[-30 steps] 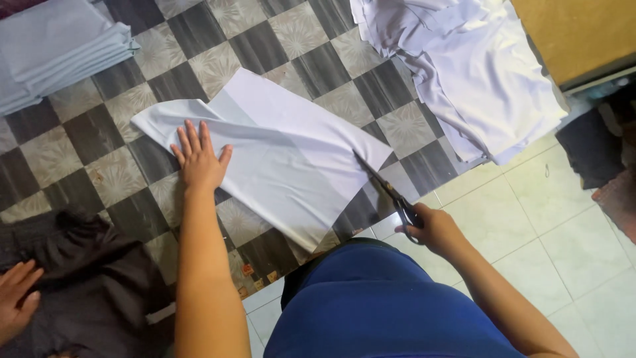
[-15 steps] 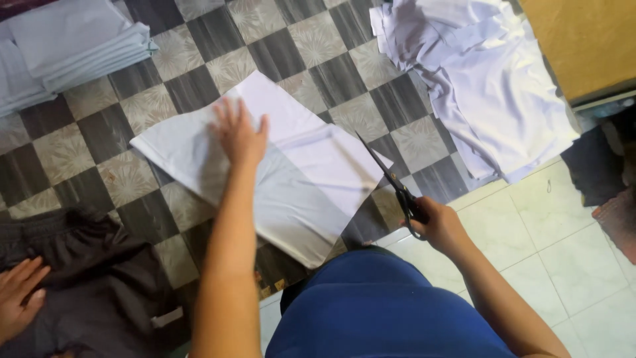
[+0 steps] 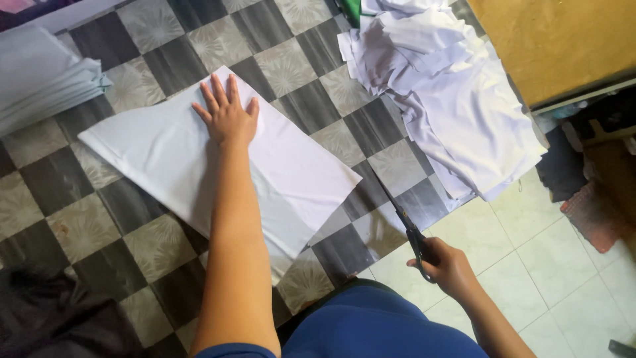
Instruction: Cutting fabric pieces with scissors following a pattern and then folding the finished pieces.
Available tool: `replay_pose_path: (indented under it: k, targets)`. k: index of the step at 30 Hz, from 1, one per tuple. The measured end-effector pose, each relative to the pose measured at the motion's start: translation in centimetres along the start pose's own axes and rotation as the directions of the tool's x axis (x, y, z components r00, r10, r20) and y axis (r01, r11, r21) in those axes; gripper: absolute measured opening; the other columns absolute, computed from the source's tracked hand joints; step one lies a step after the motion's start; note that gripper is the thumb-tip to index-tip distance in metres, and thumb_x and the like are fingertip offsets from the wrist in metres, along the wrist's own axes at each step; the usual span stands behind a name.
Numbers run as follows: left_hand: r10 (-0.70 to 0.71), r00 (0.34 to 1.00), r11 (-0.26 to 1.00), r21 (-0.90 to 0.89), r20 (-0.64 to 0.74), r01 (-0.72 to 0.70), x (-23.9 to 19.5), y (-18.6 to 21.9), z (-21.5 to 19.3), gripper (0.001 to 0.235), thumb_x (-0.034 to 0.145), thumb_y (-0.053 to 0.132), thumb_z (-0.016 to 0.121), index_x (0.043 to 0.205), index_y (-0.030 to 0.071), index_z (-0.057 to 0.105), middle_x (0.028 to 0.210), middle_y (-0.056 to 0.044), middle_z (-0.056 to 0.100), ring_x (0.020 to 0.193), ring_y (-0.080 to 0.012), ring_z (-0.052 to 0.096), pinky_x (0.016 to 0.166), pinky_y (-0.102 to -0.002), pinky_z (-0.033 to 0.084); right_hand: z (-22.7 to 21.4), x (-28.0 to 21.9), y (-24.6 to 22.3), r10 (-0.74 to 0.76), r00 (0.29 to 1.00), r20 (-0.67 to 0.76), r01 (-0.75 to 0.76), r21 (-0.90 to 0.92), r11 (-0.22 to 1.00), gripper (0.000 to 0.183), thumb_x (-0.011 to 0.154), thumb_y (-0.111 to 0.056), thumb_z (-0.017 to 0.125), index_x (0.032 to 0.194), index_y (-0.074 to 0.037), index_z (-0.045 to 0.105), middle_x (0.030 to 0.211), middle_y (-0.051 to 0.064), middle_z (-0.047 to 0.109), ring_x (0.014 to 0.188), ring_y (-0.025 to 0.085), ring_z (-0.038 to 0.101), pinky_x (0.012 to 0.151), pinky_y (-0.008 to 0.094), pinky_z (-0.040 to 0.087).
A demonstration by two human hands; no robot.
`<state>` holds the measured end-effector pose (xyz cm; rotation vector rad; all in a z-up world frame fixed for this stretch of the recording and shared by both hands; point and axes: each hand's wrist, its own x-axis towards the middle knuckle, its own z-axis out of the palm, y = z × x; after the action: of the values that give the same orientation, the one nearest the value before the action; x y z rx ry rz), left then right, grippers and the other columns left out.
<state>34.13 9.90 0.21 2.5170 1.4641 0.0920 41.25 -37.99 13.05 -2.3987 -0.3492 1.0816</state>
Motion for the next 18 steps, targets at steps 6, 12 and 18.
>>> replay_pose_path:
  k: [6, 12, 18]
  targets:
    - [0.084, 0.967, 0.974, -0.184, -0.242, -0.131, -0.7, -0.8, -0.8, 0.065, 0.105, 0.041, 0.051, 0.154, 0.015, 0.017, 0.158, -0.010, 0.006, 0.145, -0.0344, 0.002, 0.114, -0.062, 0.009, 1.0, 0.7, 0.9, -0.064, 0.978, 0.200, 0.032, 0.158, 0.987, 0.037, 0.066, -0.019, 0.084, 0.092, -0.002, 0.064, 0.054, 0.008, 0.059, 0.042, 0.015, 0.050, 0.038, 0.027, 0.041]
    - [0.152, 0.981, 0.980, -0.111, -0.121, -0.166, -16.0, -5.6, -2.3, 0.068, 0.089, 0.037, 0.056, 0.146, 0.006, 0.035, 0.154, -0.020, 0.020, 0.141, -0.0406, 0.017, 0.106, -0.067, 0.015, 4.0, 2.3, 0.8, -0.265, 0.944, 0.197, 0.291, -0.118, 0.949, 0.046, 0.063, -0.040, 0.084, 0.097, -0.013, 0.067, 0.063, 0.014, 0.067, 0.063, 0.031, 0.067, 0.062, 0.039, 0.050]
    - [0.123, 0.992, 0.992, 0.035, -0.041, -0.121, -25.9, -10.4, -1.0, 0.071, 0.089, 0.046, 0.048, 0.149, 0.011, 0.031, 0.156, -0.019, 0.021, 0.144, -0.0366, 0.016, 0.108, -0.067, 0.004, 4.7, 4.1, 0.3, -0.291, 0.939, 0.184, 0.314, -0.111, 0.943, 0.033, 0.071, -0.029, 0.075, 0.096, -0.011, 0.066, 0.058, 0.010, 0.066, 0.056, 0.024, 0.065, 0.060, 0.034, 0.050]
